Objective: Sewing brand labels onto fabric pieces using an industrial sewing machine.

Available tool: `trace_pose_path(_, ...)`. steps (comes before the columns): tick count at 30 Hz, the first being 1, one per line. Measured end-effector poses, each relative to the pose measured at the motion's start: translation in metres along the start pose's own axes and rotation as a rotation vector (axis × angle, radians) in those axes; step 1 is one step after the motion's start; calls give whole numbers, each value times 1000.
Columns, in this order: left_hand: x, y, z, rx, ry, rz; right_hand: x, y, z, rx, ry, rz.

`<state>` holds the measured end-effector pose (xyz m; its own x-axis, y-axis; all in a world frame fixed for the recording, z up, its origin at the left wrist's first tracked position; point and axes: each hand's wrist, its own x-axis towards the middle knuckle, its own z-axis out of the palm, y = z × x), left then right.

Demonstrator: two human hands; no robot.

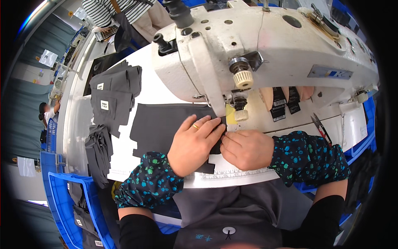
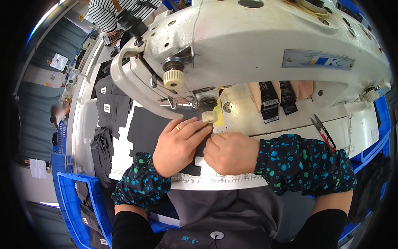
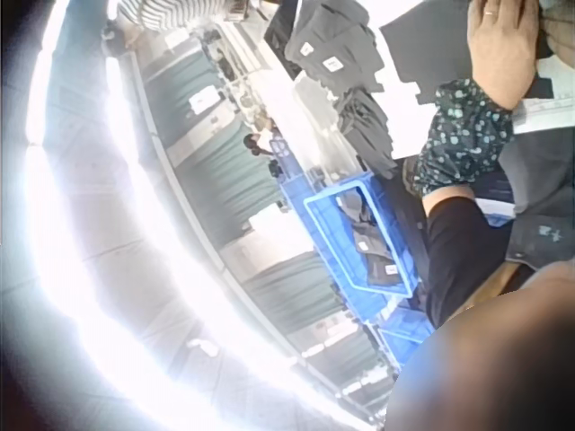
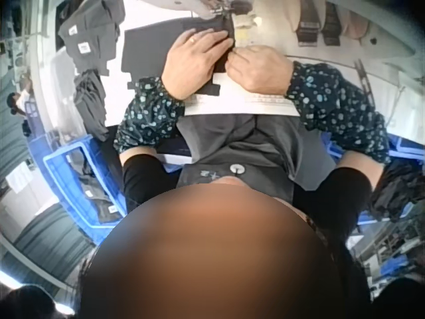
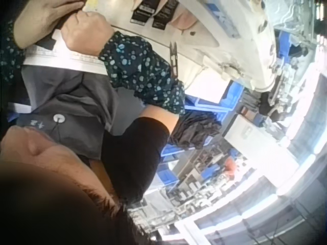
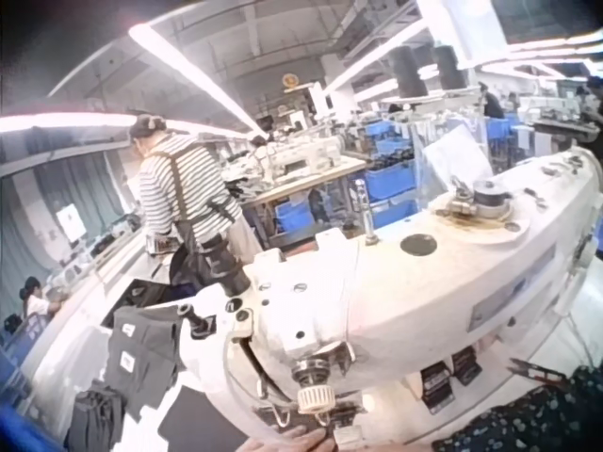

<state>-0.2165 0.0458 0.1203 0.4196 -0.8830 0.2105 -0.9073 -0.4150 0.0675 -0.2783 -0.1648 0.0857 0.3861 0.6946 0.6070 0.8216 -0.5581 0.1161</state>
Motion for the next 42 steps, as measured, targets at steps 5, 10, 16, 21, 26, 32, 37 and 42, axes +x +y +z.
trace_pose_path(5,3,-4,2,-11,12,0,1,1,-1,-2,-9,21)
trace_pose_path(10,10,-9,7,-18,53,-34,0,8,6,-11,33,81)
trace_pose_path(16,14,-11,7,-9,67,-83,4,13,2,-12,12,95)
trace_pose_path(21,14,-13,11,-40,79,-80,3,13,2,-8,-5,95)
trace_pose_path(26,14,-14,13,-40,98,-77,3,15,0,-5,-10,99)
trace_pose_path(32,15,-15,12,-49,100,-73,4,15,-3,-15,-26,100)
trace_pose_path(37,15,-18,15,-34,140,-47,5,17,-3,-19,-26,110)
trace_pose_path(42,10,-47,13,-130,243,169,0,17,-1,-5,-74,109)
